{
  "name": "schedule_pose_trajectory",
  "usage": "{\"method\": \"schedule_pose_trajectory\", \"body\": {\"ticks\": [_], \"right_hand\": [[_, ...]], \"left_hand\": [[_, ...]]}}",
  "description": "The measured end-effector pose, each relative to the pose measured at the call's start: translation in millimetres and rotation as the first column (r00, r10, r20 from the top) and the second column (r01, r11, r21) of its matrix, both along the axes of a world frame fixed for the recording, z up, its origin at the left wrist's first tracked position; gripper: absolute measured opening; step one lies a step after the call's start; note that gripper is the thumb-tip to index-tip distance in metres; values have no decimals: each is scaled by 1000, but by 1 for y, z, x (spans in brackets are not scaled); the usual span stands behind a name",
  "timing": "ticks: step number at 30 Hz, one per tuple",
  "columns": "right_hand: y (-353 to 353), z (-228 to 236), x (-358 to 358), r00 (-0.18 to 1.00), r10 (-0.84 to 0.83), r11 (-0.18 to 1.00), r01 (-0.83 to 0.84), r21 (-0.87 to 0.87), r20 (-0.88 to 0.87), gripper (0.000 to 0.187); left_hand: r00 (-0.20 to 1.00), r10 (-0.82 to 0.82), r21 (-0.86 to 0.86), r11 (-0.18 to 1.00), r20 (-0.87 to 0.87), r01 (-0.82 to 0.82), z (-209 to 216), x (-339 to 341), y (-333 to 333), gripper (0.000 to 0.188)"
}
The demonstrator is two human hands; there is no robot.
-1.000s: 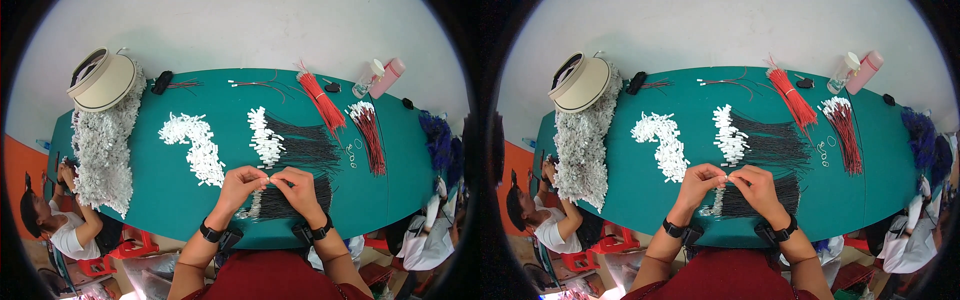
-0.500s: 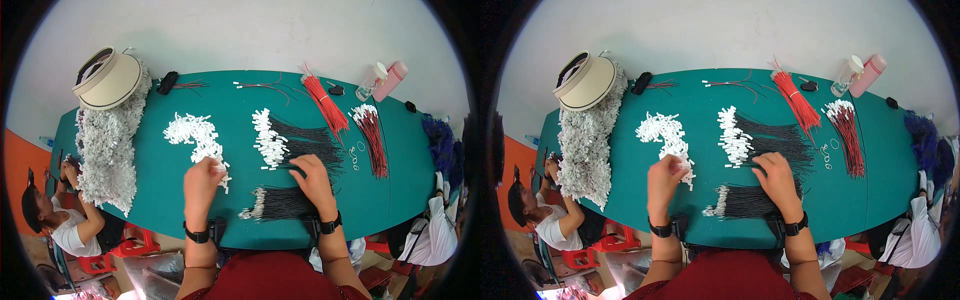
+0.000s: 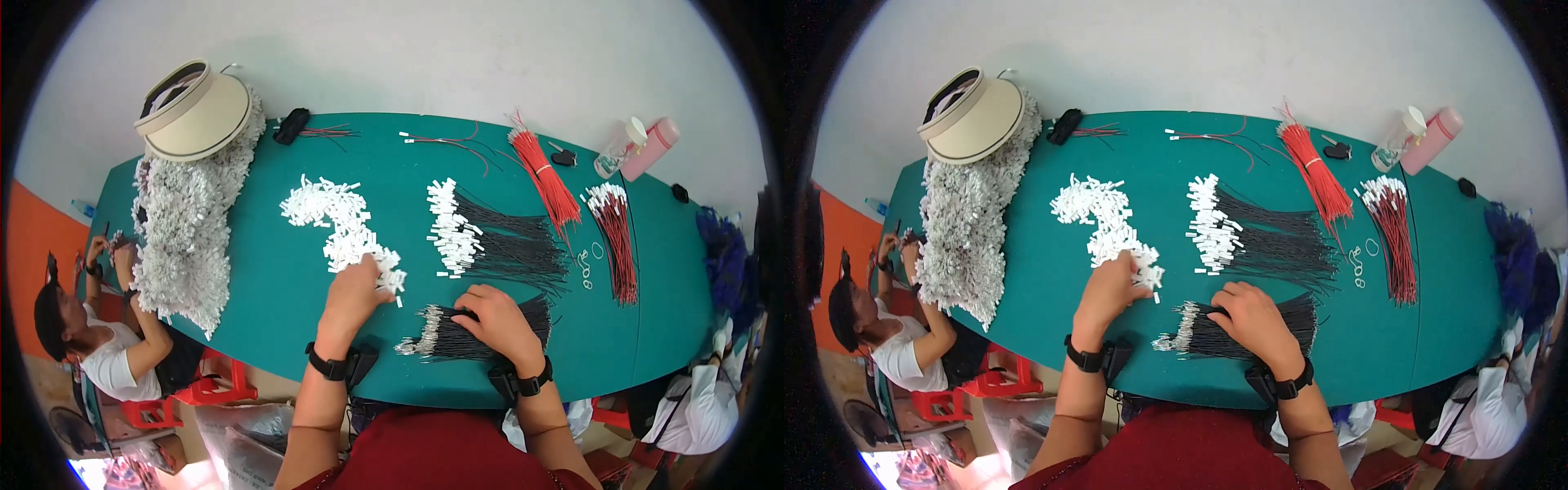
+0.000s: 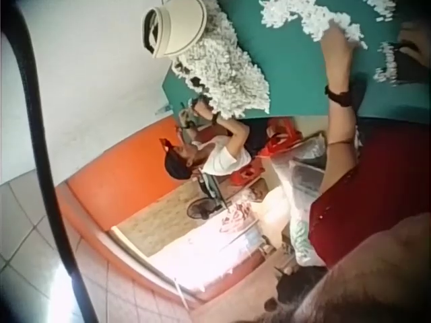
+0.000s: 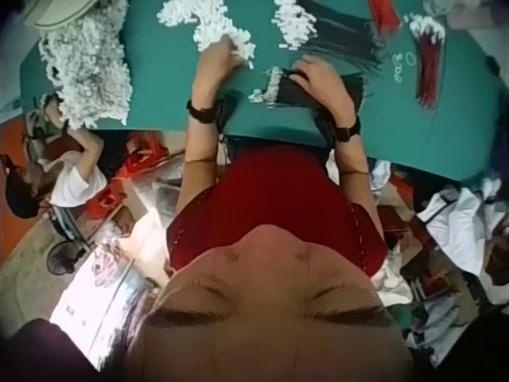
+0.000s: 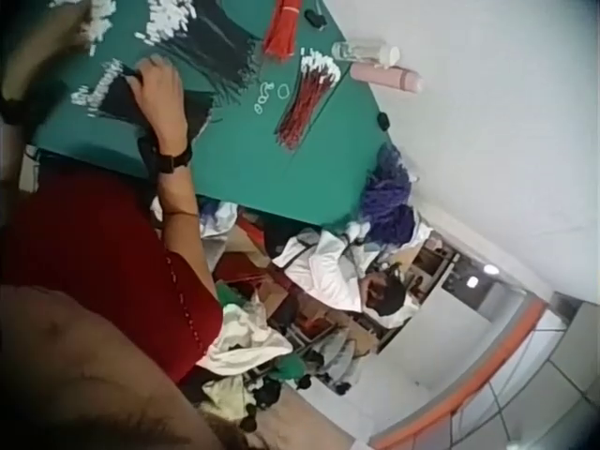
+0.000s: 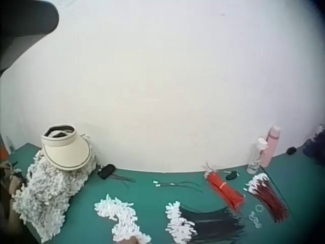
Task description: Attaching white plastic connectors to the ends of black electrical wires on a workbench.
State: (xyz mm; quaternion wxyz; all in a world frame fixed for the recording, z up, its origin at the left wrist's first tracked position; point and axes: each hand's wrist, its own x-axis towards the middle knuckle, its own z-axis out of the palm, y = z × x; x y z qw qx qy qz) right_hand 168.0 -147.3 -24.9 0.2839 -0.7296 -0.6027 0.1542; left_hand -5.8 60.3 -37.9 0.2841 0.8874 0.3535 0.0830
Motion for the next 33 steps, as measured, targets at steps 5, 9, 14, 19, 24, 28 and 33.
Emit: {"method": "schedule_pose_trajectory", "body": {"ticks": [5, 9, 14, 19, 24, 28, 33], "right_hand": [[-1, 3, 2, 998, 18, 998, -21, -54, -55, 16], [0, 1, 3, 997, 23, 998, -28, -61, -74, 14], [1, -5, 5, 996, 40, 999, -38, 27, -78, 11], [1, -3, 5, 992, 46, 997, -39, 65, -116, 9], [1, -5, 5, 982, 78, 992, -59, 111, -175, 8], [1, -6, 5, 964, 53, 986, -9, 168, -260, 6], [2, 14, -1, 868, -77, 996, 90, 2, -490, 6]], "left_hand": [[999, -46, -10, 999, 27, 46, 2, 22, -9, 33], [989, -148, -4, 989, 30, 148, 18, 8, -15, 28], [962, -254, 42, 967, 97, 251, 5, 2, -25, 23], [961, -234, 70, 972, 149, 226, 8, 3, -23, 22], [939, -1, -330, 936, 344, 122, 21, 23, -25, 20], [870, 125, -579, 789, 477, 204, -4, 30, -19, 16], [795, 401, -859, 434, 455, 273, -12, 31, -21, 13]]}}
